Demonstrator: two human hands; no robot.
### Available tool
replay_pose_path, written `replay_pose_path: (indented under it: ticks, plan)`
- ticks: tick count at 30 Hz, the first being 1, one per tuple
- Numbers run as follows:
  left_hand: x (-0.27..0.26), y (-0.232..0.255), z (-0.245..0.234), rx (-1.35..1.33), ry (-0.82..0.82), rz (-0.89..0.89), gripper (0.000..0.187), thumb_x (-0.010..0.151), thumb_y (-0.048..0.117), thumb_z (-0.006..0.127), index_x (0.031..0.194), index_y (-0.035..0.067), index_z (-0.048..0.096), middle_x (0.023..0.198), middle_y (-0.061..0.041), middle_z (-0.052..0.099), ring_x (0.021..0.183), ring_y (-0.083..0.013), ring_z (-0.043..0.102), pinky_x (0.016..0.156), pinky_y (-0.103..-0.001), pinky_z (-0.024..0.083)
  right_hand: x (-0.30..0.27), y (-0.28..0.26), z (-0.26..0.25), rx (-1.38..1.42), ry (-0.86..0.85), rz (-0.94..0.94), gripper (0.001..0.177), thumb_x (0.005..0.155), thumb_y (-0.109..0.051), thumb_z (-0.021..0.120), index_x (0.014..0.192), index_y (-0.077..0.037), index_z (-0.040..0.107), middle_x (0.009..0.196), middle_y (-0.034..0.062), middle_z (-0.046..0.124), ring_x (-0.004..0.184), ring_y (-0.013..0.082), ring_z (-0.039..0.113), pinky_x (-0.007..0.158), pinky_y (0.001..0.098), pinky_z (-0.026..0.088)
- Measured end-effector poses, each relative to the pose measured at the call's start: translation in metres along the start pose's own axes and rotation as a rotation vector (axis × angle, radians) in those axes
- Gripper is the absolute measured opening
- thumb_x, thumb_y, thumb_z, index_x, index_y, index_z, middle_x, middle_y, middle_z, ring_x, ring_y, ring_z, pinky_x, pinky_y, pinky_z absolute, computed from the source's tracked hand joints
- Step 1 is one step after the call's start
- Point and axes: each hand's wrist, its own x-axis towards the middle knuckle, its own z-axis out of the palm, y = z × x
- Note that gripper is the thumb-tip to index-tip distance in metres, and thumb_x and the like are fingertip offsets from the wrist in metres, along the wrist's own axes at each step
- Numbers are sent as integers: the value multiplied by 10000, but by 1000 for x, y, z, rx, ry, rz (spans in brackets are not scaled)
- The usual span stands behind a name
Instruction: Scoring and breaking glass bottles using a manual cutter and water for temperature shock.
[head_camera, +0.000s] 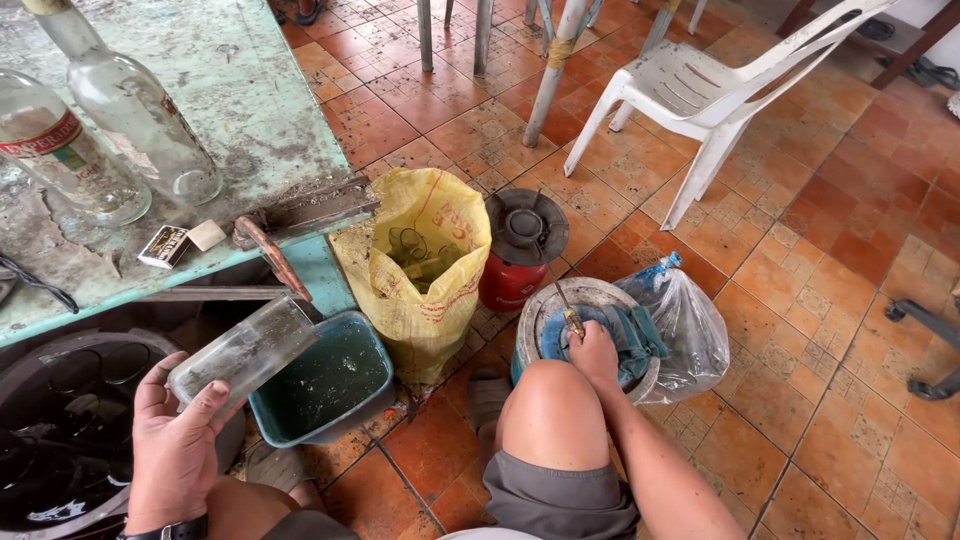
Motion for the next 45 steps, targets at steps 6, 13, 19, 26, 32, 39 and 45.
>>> replay_pose_path:
  ticks: [6, 13, 19, 26, 32, 39, 45]
  plan:
    - [2, -4, -1, 10, -5, -5, 573, 925, 16, 599, 1453, 101, 395, 1311, -119, 533, 1226, -258, 557, 990, -502, 532, 10, 9, 18, -7, 23, 3, 390, 978, -371, 582, 1215, -61, 568, 1223, 203, 599, 1127, 440, 578, 893, 592, 465]
    - [1, -2, 1, 42, -7, -26, 585, 933, 30, 607, 1471, 120, 398, 1265, -117, 555, 1190, -253, 570, 983, -481, 528, 3, 2, 20, -23, 4, 79, 414, 981, -395, 581, 1233, -67, 558, 1274, 197, 538, 1120, 441, 574, 901, 580, 471]
    - [2, -4, 2, 49, -25, -3, 578, 929, 28, 600, 1459, 115, 386, 1301, -132, 545, 1199, -262, 567, 981, -487, 523, -4, -4, 19, -44, -8, 75, 408, 978, -401, 589, 1218, -72, 586, 1232, 195, 577, 1117, 437, 586, 913, 578, 473]
    - [1, -3, 4, 50, -31, -3, 588, 927, 20, 585, 1468, 104, 371, 1344, -128, 503, 1236, -275, 545, 989, -511, 525, -10, -10, 11, -92, -27, 35, 377, 986, -404, 585, 1151, -66, 605, 1179, 189, 605, 1102, 426, 595, 915, 566, 479]
    - [2, -5, 4, 56, -31, -5, 586, 932, 24, 593, 1468, 113, 372, 1316, -114, 518, 1217, -254, 552, 990, -494, 528, -19, -20, 1, -93, -79, 21, 345, 1020, -411, 531, 1057, -70, 563, 1154, 193, 568, 1093, 433, 574, 864, 579, 478]
    - [3, -6, 4, 46, -40, -4, 582, 937, 15, 590, 1468, 107, 368, 1299, -138, 539, 1201, -261, 566, 989, -493, 530, -18, -19, 1, -124, -69, 5, 381, 990, -425, 567, 1086, -58, 599, 1143, 190, 600, 1103, 424, 580, 906, 564, 479]
    - [2, -4, 5, 66, -37, -13, 574, 951, 16, 585, 1475, 105, 367, 1289, -147, 547, 1181, -279, 577, 983, -482, 527, -20, -23, -3, -181, -86, -11, 441, 986, -463, 551, 1147, -56, 606, 1205, 194, 615, 1164, 421, 553, 954, 566, 468]
